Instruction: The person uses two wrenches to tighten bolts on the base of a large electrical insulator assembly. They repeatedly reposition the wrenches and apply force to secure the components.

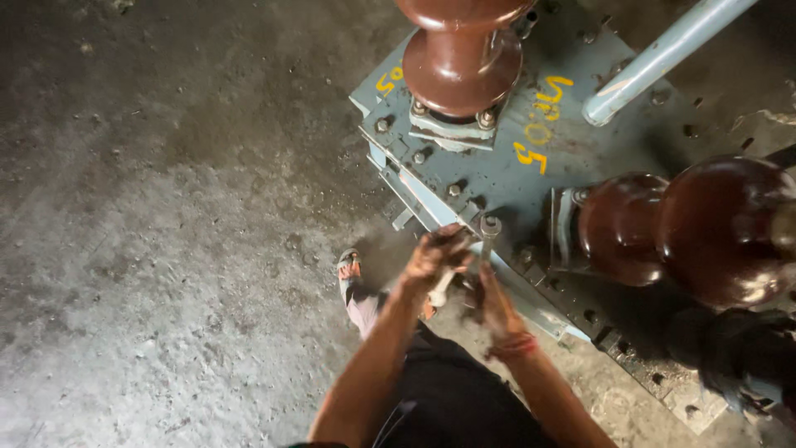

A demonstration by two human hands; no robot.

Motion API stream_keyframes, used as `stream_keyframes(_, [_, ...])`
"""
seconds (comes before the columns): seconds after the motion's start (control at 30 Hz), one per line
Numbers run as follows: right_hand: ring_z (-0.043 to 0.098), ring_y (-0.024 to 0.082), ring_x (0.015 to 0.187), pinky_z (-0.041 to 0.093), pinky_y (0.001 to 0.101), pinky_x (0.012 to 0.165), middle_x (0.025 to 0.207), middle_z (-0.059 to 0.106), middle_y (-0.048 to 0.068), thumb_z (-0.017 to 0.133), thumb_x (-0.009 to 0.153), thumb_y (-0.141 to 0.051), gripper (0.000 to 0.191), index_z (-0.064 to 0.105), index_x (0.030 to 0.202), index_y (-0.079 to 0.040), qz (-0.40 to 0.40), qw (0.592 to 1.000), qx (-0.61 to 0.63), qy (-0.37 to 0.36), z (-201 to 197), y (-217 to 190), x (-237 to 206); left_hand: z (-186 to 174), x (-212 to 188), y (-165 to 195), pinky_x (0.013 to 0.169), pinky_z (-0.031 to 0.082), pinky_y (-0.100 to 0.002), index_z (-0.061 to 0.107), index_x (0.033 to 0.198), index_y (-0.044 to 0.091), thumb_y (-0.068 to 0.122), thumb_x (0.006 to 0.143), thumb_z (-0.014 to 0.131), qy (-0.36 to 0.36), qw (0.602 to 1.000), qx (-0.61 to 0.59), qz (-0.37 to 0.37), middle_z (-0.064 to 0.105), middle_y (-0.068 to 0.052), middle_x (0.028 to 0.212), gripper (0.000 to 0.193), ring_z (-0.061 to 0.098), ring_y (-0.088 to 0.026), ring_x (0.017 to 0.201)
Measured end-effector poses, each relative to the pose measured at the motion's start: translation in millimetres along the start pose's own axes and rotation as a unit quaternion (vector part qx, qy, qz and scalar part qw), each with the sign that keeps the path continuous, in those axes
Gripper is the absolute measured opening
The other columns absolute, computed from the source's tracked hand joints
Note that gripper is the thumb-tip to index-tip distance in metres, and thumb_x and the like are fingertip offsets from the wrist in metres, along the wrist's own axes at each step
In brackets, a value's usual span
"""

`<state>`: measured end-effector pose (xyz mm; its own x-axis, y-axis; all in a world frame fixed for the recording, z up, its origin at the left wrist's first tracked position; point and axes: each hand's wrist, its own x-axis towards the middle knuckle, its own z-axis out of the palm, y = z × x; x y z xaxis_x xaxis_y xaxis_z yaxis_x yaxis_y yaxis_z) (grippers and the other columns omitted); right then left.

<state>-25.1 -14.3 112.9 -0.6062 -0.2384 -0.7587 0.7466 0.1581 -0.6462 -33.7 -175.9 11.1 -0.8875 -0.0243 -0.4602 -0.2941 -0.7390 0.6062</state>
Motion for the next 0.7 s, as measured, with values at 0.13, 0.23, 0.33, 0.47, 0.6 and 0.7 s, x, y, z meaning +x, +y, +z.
stream_keyframes(0.13, [0.048,0.014,0.063,0.030,0.0304,0.044,0.082,0.051,-0.003,0.048,0.097,-0.062,0.044,0.055,0.103,-0.019,-0.068,0.987,0.135,-0.061,49.6,19.3,9.7,48.1,-14.1,-60.3,0.057,0.058,-0.031,0.072,0.115,0.011,0.022,0.090,0.068,-0.058,0.949,-0.295,0.101,0.077,-0.008,0.085,0.028,0.071,-0.017,0.068])
stream_keyframes(0.23, [0.048,0.012,0.070,0.040,0.0293,0.055,0.082,0.051,-0.003,0.050,0.102,-0.058,0.043,0.058,0.108,-0.016,-0.046,0.989,0.105,-0.093,31.1,0.7,11.7,38.7,6.1,-46.5,0.059,0.059,-0.029,0.071,0.114,0.008,0.021,0.091,0.068,-0.069,0.967,-0.238,0.059,0.077,-0.007,0.085,0.027,0.072,-0.017,0.070])
stream_keyframes(0.33, [0.059,0.011,0.075,0.053,0.0289,0.063,0.084,0.060,-0.004,0.053,0.094,-0.053,0.042,0.064,0.101,-0.013,-0.013,0.991,-0.134,0.005,-36.8,-28.7,-4.7,-9.7,35.2,18.4,0.061,0.060,-0.028,0.071,0.112,0.005,0.021,0.092,0.068,-0.083,0.986,0.135,-0.044,0.076,-0.005,0.086,0.026,0.072,-0.016,0.072])
stream_keyframes(0.47, [0.047,0.018,0.055,0.039,0.0323,0.045,0.076,0.058,0.007,0.059,0.094,-0.058,0.054,0.062,0.090,-0.004,-0.093,0.979,-0.166,-0.074,-82.3,-43.9,-0.8,-47.1,47.7,77.1,0.044,0.040,-0.029,0.072,0.108,-0.004,0.015,0.096,0.070,-0.020,0.959,0.277,-0.056,0.062,-0.010,0.072,0.023,0.054,-0.018,0.056])
stream_keyframes(0.6, [0.048,0.012,0.054,0.045,0.0312,0.044,0.075,0.048,0.002,0.047,0.101,-0.064,0.055,0.056,0.102,-0.010,-0.022,0.995,-0.033,-0.095,-37.2,-12.2,8.3,-27.1,15.8,31.1,0.051,0.049,-0.026,0.069,0.119,0.007,0.018,0.097,0.067,-0.089,0.994,0.058,0.015,0.071,-0.004,0.084,0.025,0.061,-0.013,0.060])
stream_keyframes(0.7, [0.052,0.013,0.056,0.048,0.0342,0.045,0.079,0.053,0.002,0.045,0.096,-0.060,0.050,0.055,0.110,-0.013,-0.028,0.996,0.042,-0.068,14.9,9.8,13.1,5.1,-7.1,-28.5,0.065,0.052,-0.027,0.066,0.121,0.004,0.012,0.102,0.069,0.019,0.992,-0.125,-0.007,0.071,0.001,0.095,0.021,0.065,-0.010,0.077])
